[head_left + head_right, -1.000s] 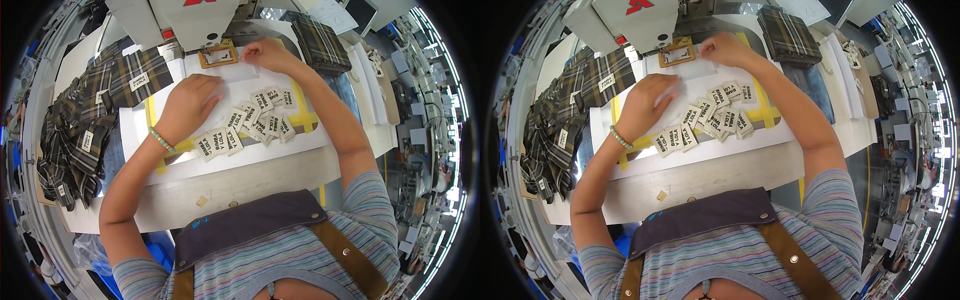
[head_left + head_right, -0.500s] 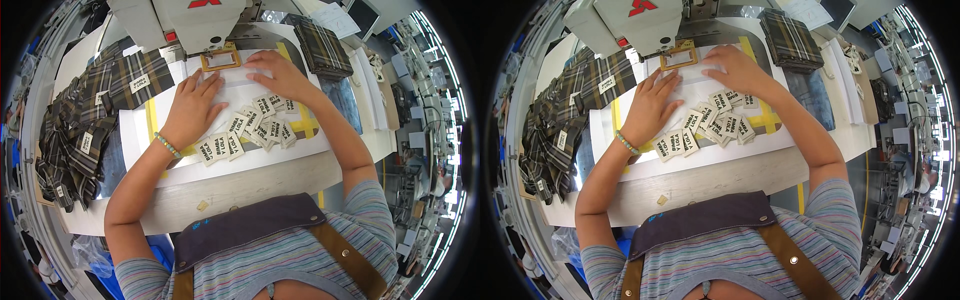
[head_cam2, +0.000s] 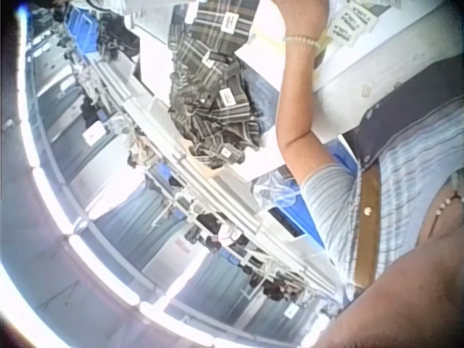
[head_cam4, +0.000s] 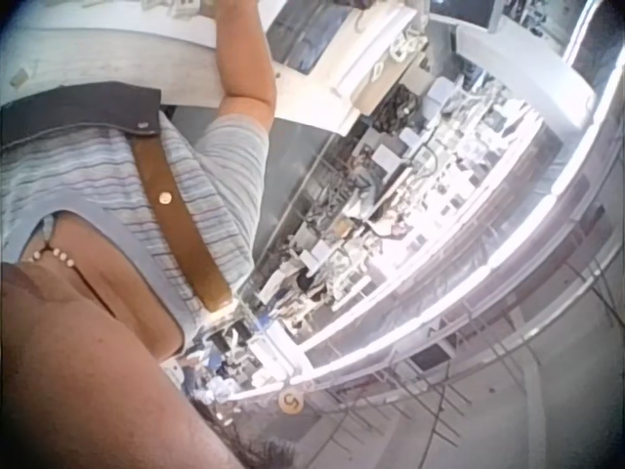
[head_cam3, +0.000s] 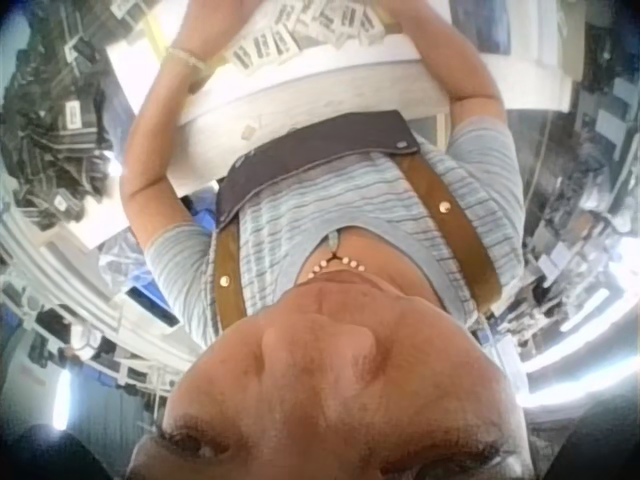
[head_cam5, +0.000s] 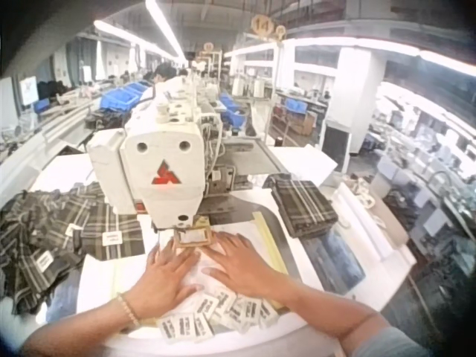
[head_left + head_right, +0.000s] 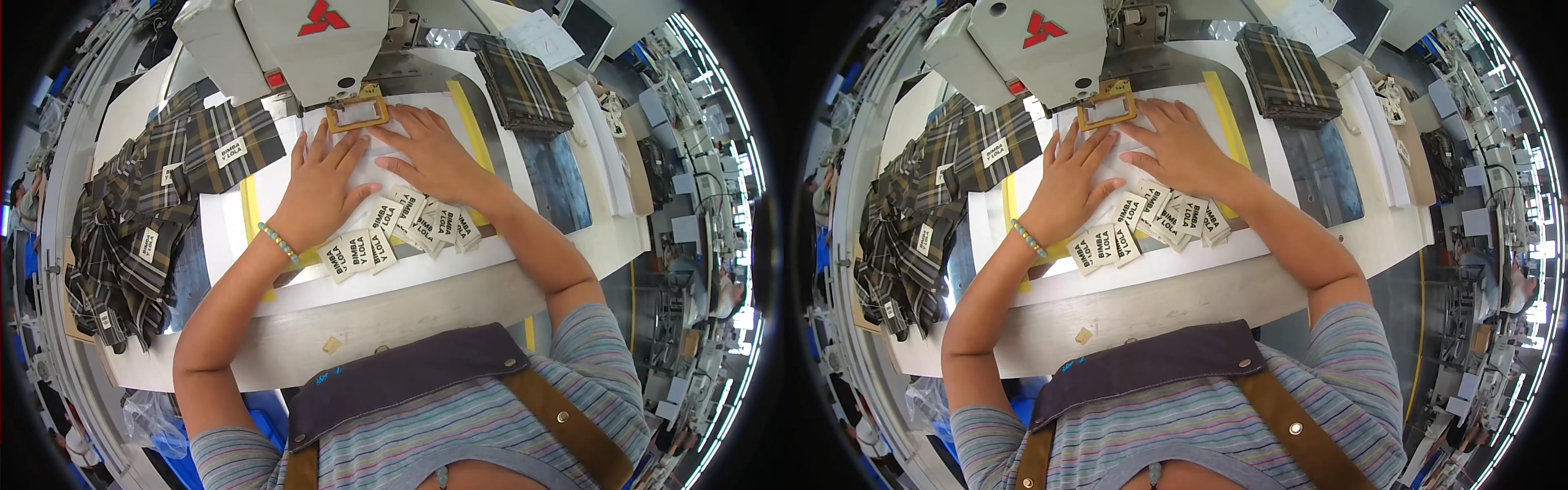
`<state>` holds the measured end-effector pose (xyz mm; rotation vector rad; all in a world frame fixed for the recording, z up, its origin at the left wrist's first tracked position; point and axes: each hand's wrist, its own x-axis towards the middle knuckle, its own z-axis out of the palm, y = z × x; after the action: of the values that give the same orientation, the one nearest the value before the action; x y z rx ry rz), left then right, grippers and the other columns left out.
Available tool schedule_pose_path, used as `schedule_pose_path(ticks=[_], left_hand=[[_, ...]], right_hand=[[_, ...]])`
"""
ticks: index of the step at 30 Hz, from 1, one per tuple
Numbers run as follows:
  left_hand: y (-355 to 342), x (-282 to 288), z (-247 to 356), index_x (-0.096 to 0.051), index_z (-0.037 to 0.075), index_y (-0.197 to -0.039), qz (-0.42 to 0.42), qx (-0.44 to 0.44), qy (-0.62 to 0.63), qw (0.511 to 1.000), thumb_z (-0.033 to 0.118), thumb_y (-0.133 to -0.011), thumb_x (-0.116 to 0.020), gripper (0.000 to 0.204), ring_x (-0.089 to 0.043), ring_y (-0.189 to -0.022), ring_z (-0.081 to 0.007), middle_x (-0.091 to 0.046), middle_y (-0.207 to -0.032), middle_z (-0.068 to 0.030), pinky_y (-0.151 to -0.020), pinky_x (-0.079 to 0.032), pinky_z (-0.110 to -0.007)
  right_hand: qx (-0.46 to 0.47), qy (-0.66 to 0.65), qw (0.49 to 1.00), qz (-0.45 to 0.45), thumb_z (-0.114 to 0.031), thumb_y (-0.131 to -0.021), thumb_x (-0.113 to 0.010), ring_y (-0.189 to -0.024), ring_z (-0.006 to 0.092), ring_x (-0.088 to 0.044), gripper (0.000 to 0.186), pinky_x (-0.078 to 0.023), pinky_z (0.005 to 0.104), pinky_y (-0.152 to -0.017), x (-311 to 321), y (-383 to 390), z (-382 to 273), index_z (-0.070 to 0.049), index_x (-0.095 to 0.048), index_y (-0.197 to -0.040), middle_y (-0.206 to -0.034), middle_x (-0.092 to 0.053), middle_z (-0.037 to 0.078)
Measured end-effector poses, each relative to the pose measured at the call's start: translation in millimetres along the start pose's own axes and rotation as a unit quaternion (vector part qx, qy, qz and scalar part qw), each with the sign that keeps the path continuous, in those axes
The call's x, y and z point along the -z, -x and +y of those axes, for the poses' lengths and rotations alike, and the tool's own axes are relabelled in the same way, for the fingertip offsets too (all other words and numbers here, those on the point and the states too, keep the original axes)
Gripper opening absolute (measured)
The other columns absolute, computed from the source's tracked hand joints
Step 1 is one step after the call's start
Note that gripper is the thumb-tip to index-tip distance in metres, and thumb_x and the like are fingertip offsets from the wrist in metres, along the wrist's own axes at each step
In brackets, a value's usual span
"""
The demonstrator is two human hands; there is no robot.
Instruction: The person repeatedly picks up plaid fabric pieces and small white labels, aligns them under a sewing machine, and sews the labels onto the fabric. The finished pieces are placed into a growing stack on the left side of the table.
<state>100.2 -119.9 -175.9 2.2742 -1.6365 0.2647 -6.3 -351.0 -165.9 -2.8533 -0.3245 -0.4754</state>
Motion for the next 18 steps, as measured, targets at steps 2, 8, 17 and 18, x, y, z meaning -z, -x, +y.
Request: schedule_pose_path(ticks=[2,8,17,18], left_hand=[[-4.2,-1.4,1.1,-0.049,0.004,-0.159,-0.014,0.007,0.004,1.0,0.058,-0.106,-0.055,0.076,-0.029,-0.157,-0.0489,-0.05,-0.161,-0.0189,-0.128,-0.016,-0.066],[-9.2,-4.2,1.4,-0.047,0.003,-0.16,-0.026,0.008,-0.002,1.0,0.063,-0.105,-0.053,0.081,-0.027,-0.157,-0.0504,-0.049,-0.16,-0.0225,-0.128,-0.016,-0.067],[-10.2,-5.6,-1.5,-0.046,-0.003,-0.158,-0.027,0.013,0.004,1.0,0.064,-0.104,-0.054,0.086,-0.026,-0.158,-0.0485,-0.046,-0.162,-0.0229,-0.127,-0.017,-0.066],[-10.9,-5.2,-1.1,-0.046,-0.003,-0.158,-0.029,0.015,0.009,0.999,0.064,-0.104,-0.055,0.086,-0.026,-0.159,-0.0481,-0.045,-0.163,-0.0229,-0.127,-0.018,-0.066]], right_hand=[[-0.002,0.003,1.0,-0.001,-0.041,-0.108,-0.061,-0.147,0.0435,-0.041,0.053,-0.032,0.054,-0.123,0.6,-0.2,0.6,-0.012,-0.06,-0.152,-0.158,-0.046,0.023],[0.0,0.008,1.0,0.017,-0.045,-0.109,-0.058,-0.147,0.0402,-0.044,0.053,-0.03,0.0569,-0.124,-3.0,1.7,3.1,-0.006,-0.064,-0.145,-0.153,-0.051,0.024],[-0.012,0.001,1.0,0.008,-0.043,-0.108,-0.06,-0.147,0.0413,-0.043,0.052,-0.031,0.0544,-0.124,-0.6,0.7,0.8,-0.008,-0.063,-0.147,-0.155,-0.05,0.025],[-0.016,0.005,1.0,-0.001,-0.041,-0.108,-0.061,-0.147,0.0427,-0.042,0.052,-0.032,0.054,-0.124,0.6,0.8,0.6,-0.01,-0.062,-0.149,-0.157,-0.049,0.025]])
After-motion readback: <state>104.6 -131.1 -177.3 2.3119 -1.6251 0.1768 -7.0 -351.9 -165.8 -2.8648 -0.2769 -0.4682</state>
